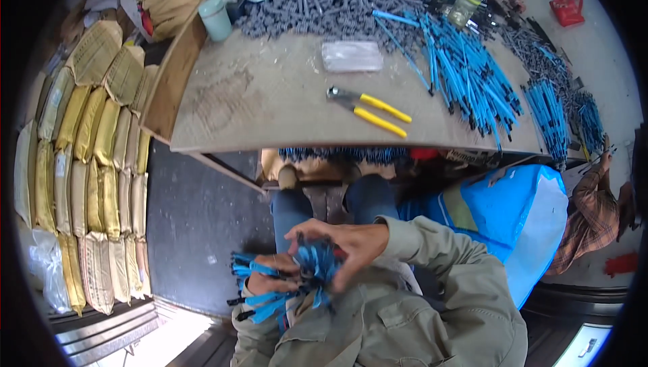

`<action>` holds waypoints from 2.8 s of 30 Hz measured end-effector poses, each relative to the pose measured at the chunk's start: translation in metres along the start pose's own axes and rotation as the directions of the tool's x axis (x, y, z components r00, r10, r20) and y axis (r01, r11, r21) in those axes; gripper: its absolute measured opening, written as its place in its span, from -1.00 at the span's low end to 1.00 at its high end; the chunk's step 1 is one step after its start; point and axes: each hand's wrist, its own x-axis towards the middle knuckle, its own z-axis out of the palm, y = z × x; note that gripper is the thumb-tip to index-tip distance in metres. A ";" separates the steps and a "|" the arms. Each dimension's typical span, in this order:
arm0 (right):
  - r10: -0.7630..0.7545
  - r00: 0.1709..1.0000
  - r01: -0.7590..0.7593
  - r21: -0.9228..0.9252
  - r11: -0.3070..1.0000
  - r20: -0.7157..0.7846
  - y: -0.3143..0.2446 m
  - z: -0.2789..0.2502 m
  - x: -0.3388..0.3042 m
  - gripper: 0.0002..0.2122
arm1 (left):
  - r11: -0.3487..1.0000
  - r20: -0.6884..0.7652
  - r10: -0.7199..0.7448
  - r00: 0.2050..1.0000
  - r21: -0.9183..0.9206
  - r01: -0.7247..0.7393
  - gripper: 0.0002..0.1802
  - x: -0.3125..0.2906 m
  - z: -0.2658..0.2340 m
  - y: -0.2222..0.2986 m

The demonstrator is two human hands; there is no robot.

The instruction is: The person assembles small blue rod components by hand, using a crimping tool to connect them with plastic components and connectors.

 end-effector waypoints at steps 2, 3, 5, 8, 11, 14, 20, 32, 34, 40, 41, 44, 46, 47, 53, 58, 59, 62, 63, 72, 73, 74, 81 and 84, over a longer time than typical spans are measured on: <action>-0.021 0.995 0.032 -0.111 0.993 0.100 -0.020 -0.034 0.008 -0.57 | 0.997 -0.012 -0.052 0.999 -0.050 0.051 -0.62 -0.001 -0.006 0.000; -0.020 0.994 0.045 -0.236 0.971 0.111 -0.032 -0.064 0.019 -0.58 | 0.987 -0.046 -0.126 0.991 -0.105 0.121 -0.63 -0.003 -0.006 0.004; 0.069 0.997 -0.079 -0.620 0.781 -0.041 -0.039 -0.130 0.041 -0.69 | 0.986 -0.052 -0.113 0.992 -0.128 0.105 -0.62 -0.003 -0.008 0.008; -0.159 0.892 -0.260 -0.769 0.585 -0.422 -0.034 -0.260 0.078 -0.84 | 0.976 -0.072 -0.118 0.990 -0.191 0.102 -0.60 0.008 -0.012 0.011; -0.177 0.799 -0.459 -0.772 0.439 -0.575 -0.038 -0.335 0.111 -0.82 | 0.931 -0.181 -0.216 0.959 -0.334 0.146 -0.57 0.020 -0.010 0.010; -0.412 0.694 -0.601 -0.790 0.118 -0.590 -0.028 -0.367 0.154 -0.79 | 0.939 -0.195 -0.185 0.963 -0.325 0.115 -0.55 0.015 -0.014 0.008; -0.391 0.712 -0.677 -0.719 -0.160 -0.583 -0.016 -0.385 0.199 -0.79 | 0.909 -0.304 -0.245 0.921 -0.401 0.109 -0.57 0.018 -0.013 0.014; 0.092 0.965 -0.189 -0.403 0.895 -0.247 -0.086 -0.146 0.059 -0.71 | 0.991 -0.035 -0.121 0.992 -0.054 0.119 -0.69 0.041 -0.009 0.002; 0.252 0.958 -0.271 -0.142 0.952 -0.139 -0.094 -0.102 0.044 -0.74 | 0.993 -0.003 -0.111 0.994 -0.030 0.111 -0.75 0.048 0.004 0.013; 0.303 0.940 -0.285 -0.125 0.950 0.155 -0.068 -0.048 0.034 -0.77 | 0.982 -0.135 -0.113 0.984 -0.168 0.089 -0.68 0.034 0.045 0.013; 0.336 0.912 -0.306 -0.155 0.939 0.236 -0.065 -0.042 0.035 -0.77 | 0.982 -0.147 -0.115 0.982 -0.167 0.090 -0.68 0.030 0.048 0.017; 0.358 0.852 -0.312 -0.179 0.933 0.383 -0.056 -0.022 0.039 -0.75 | 0.981 -0.230 -0.192 0.954 -0.049 0.186 -0.66 0.023 0.057 0.026; 0.339 0.799 -0.302 -0.155 0.941 0.497 -0.047 -0.014 0.039 -0.72 | 0.980 -0.240 -0.199 0.950 -0.065 0.189 -0.65 0.020 0.061 0.026; 0.339 0.798 -0.302 -0.157 0.940 0.498 -0.041 -0.013 0.035 -0.72 | 0.978 -0.246 -0.207 0.947 -0.086 0.191 -0.63 0.018 0.062 0.026; 0.166 0.985 -0.116 0.525 0.843 -0.049 0.018 0.003 -0.023 -0.51 | 0.997 -0.252 -0.079 0.964 0.001 0.082 -0.58 0.019 0.058 0.027; 0.252 0.913 -0.159 0.292 0.943 -0.319 0.025 0.044 -0.053 -0.43 | 0.994 -0.310 -0.096 0.946 0.015 0.105 -0.60 0.023 0.064 0.025; 0.160 0.933 -0.090 0.223 0.971 -0.321 0.028 0.049 -0.054 -0.46 | 0.996 -0.314 -0.071 0.947 0.030 0.084 -0.60 0.025 0.066 0.025; 0.035 0.967 -0.008 0.107 0.994 -0.251 0.024 0.041 -0.056 -0.54 | 0.999 -0.326 -0.046 0.944 0.001 0.049 -0.60 0.028 0.073 0.022; -0.028 0.978 0.039 0.052 0.998 -0.206 0.022 0.040 -0.056 -0.57 | 0.999 -0.338 -0.044 0.940 -0.037 0.033 -0.60 0.026 0.076 0.021; 0.280 0.941 -0.283 0.011 0.959 -0.188 -0.019 0.034 -0.044 -0.72 | 0.953 -0.517 -0.295 0.804 -0.218 0.209 -0.75 0.029 0.091 0.038; 0.362 0.907 -0.353 0.081 0.932 -0.217 -0.021 0.035 -0.043 -0.75 | 0.952 -0.509 -0.299 0.808 -0.220 0.214 -0.75 0.030 0.090 0.037; 0.441 0.865 -0.415 0.153 0.897 -0.239 -0.023 0.036 -0.041 -0.77 | 0.975 -0.490 -0.219 0.844 -0.078 0.207 -0.75 0.030 0.086 0.037; 0.502 0.792 -0.388 0.347 0.854 -0.348 -0.021 0.044 -0.038 -0.83 | 0.958 -0.326 -0.058 0.944 0.247 0.144 -0.73 0.033 0.069 0.044; 0.522 0.783 -0.426 0.320 0.846 -0.338 -0.023 0.043 -0.036 -0.84 | 0.973 -0.350 -0.141 0.926 0.122 0.194 -0.76 0.035 0.069 0.047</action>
